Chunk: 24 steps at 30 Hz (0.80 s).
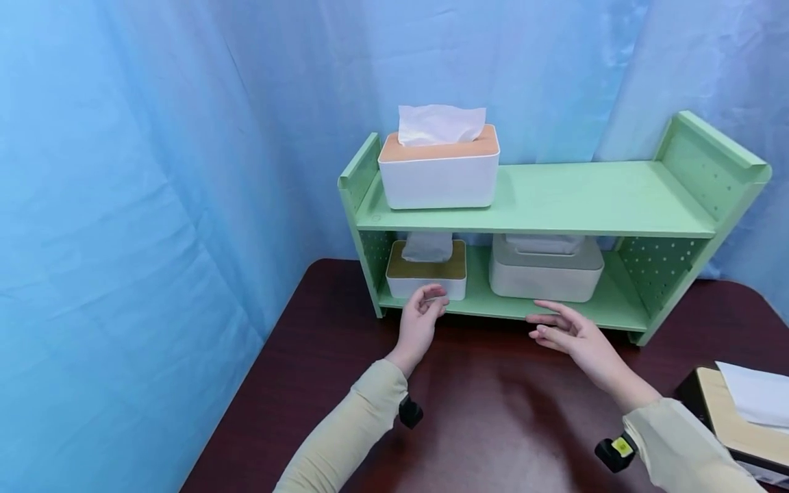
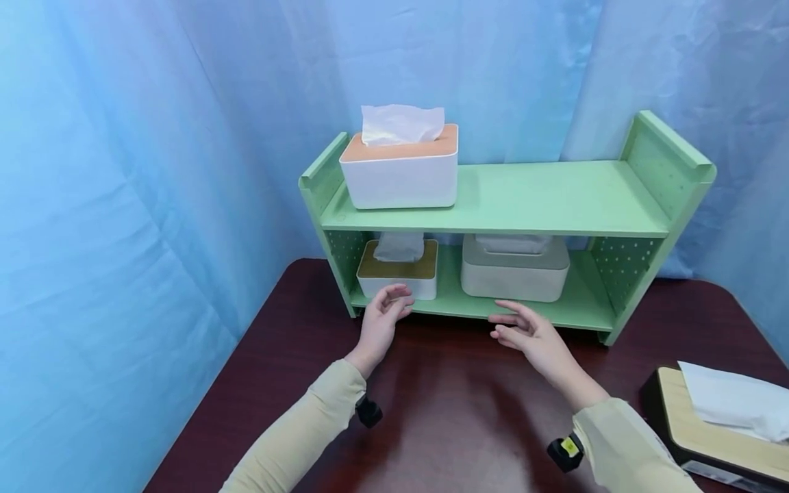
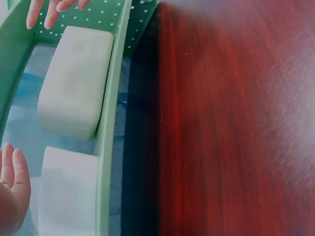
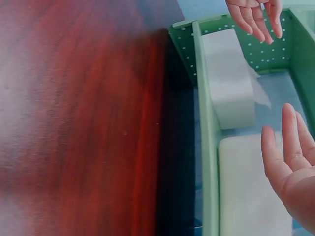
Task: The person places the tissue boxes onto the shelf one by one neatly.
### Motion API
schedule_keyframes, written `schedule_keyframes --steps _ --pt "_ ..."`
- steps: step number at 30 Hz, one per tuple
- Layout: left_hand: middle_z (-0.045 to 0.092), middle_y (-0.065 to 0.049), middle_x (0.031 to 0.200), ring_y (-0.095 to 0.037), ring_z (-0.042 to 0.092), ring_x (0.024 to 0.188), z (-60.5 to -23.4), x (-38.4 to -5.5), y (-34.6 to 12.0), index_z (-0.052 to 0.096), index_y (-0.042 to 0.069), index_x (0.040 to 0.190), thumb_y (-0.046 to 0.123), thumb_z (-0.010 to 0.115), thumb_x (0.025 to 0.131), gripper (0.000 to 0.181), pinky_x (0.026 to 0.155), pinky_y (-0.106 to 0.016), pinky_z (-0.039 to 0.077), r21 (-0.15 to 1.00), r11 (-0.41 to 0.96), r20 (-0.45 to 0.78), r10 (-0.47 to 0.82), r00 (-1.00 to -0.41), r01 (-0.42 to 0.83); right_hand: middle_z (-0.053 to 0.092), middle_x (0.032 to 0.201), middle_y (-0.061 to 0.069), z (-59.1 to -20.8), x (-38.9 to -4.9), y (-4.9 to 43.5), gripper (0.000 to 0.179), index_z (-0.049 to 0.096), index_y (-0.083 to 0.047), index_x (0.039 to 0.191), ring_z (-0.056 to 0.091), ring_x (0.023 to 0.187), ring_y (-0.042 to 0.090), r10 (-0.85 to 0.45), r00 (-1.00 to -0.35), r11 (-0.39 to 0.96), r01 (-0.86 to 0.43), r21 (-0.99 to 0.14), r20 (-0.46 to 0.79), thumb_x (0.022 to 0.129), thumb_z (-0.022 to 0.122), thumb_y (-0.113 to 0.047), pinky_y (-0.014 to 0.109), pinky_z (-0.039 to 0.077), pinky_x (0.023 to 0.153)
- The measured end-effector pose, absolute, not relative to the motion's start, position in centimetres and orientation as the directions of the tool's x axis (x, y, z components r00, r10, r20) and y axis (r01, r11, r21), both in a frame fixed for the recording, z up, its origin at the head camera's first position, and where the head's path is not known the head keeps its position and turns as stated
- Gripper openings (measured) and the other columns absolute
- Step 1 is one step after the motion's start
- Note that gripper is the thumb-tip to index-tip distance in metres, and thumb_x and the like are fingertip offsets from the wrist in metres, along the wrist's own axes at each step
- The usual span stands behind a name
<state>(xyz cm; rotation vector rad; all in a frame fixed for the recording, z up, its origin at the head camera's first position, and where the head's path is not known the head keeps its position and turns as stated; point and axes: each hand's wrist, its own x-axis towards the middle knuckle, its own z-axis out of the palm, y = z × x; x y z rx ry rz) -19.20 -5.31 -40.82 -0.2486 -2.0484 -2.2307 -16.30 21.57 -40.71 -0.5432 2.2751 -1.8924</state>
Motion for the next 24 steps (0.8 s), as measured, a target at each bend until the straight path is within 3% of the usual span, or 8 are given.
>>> schedule_keyframes --steps 4,11,18,24 --pt "0.056 -0.029 0.118 -0.044 0.056 0.109 -40.9 -18.2 -4.5 0.053 -0.01 0.119 -0.004 0.048 0.094 0.026 0.092 -0.043 0.049 0.982 -0.076 0.173 0.032 -0.984 0.17 0.062 0.113 -0.018 -41.8 -15.6 22.3 0.042 0.042 -0.012 0.139 0.064 0.098 0.003 -0.359 -0.924 0.141 -0.193 -0.971 0.132 0.098 0.052 -0.013 0.018 0.051 0.083" --pt "0.058 -0.028 0.115 -0.037 0.061 0.104 -45.1 -18.1 -1.6 0.055 -0.008 0.117 -0.002 0.049 0.095 0.024 0.086 -0.029 0.051 0.982 -0.107 0.165 0.056 -0.985 0.159 0.064 0.115 -0.016 -43.3 -13.9 26.2 0.043 0.049 -0.025 0.131 0.065 0.097 0.002 -0.395 -0.897 0.037 -0.23 -0.972 0.198 0.097 0.045 0.002 0.017 0.052 0.08" --pt "0.06 -0.021 0.116 -0.033 0.061 0.106 -46.3 -17.3 0.1 0.056 -0.001 0.121 0.003 0.052 0.094 0.028 0.084 -0.019 0.048 0.985 -0.056 0.171 0.126 -0.977 0.166 0.065 0.118 -0.011 -43.7 -12.7 30.9 0.05 0.046 -0.017 0.136 0.066 0.098 0.004 -0.378 -0.891 -0.003 -0.271 -0.963 0.251 0.096 0.039 0.012 0.017 0.052 0.08" --pt "0.057 -0.017 0.125 -0.027 0.056 0.117 -46.3 -16.6 1.3 0.05 0.004 0.133 0.01 0.055 0.094 0.039 0.099 -0.033 0.045 0.985 0.032 0.155 0.252 -0.955 0.168 0.066 0.119 -0.007 -44.9 -10.9 36.1 0.058 0.046 -0.009 0.138 0.067 0.096 0.005 -0.298 -0.869 -0.102 -0.384 -0.918 0.396 0.092 0.032 0.022 0.014 0.051 0.078"
